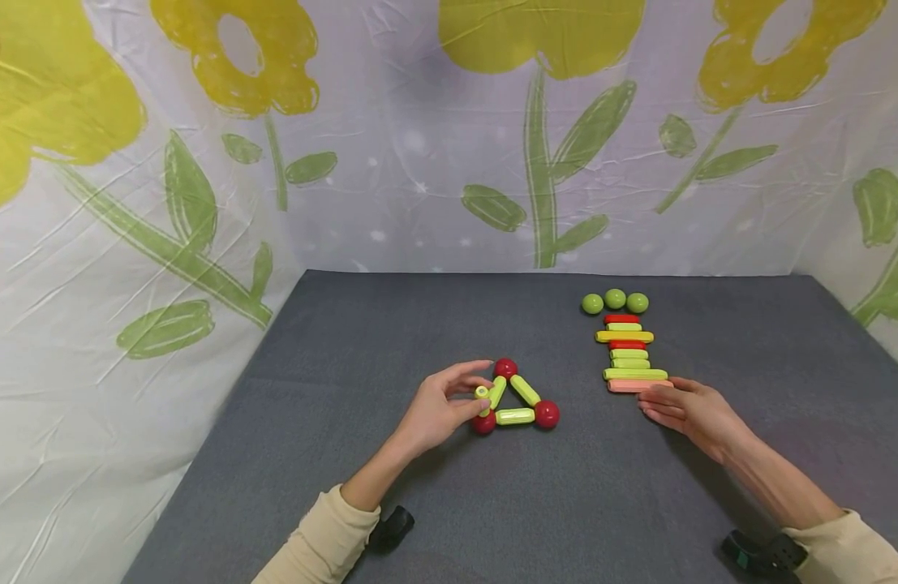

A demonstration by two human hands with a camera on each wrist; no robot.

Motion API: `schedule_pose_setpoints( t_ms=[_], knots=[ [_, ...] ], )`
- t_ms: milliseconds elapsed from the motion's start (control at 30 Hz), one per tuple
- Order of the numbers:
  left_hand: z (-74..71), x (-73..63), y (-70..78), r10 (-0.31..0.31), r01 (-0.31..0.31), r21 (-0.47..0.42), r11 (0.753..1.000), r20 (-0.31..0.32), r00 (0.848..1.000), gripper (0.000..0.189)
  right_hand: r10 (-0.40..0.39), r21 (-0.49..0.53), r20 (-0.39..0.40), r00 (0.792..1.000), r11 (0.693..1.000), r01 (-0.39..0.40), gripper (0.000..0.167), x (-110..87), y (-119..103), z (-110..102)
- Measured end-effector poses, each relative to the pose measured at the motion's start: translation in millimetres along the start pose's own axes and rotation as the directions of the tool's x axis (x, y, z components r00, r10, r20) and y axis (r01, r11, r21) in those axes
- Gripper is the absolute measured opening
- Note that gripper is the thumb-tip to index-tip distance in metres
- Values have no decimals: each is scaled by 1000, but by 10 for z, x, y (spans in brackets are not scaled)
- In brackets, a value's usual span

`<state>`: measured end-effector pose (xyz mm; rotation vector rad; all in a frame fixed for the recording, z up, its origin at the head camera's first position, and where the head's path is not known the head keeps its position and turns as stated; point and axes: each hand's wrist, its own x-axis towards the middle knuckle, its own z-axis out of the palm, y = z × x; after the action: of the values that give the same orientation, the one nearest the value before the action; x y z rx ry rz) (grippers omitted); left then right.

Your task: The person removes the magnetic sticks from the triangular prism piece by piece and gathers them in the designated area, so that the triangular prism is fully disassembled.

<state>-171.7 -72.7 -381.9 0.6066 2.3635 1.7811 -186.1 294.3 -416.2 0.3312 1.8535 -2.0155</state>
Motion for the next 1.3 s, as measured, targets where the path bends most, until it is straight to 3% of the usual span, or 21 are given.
schedule_pose_setpoints(
  t_ms=[167,400,500,733,900,1133,1300],
  knots=[
    [6,6,-1,-2,2,-2,1000,3,1000,49,-34,-47,-57,998,998,31,85,-5,-17,-3],
    [51,112,-375,13,-13,12,1000,16,1000,54,-71,-187,-174,982,982,38,84,-20,-140,41],
    [62,116,-382,26,-28,42,999,36,999,54,-90,-182,-157,983,981,61,83,-6,-178,92],
    [100,134,-396,22,-35,162,986,80,997,56,-130,-102,13,991,986,131,68,34,-194,386],
    [112,139,-427,23,-39,200,979,83,996,60,-98,-49,144,985,993,106,62,99,-177,718],
    [107,143,-455,11,-27,236,971,72,997,62,-150,-86,339,929,978,189,52,166,-102,1166],
    [100,146,-466,3,-19,216,976,75,997,62,-157,-89,408,899,974,210,56,214,-52,1454]
  ],
)
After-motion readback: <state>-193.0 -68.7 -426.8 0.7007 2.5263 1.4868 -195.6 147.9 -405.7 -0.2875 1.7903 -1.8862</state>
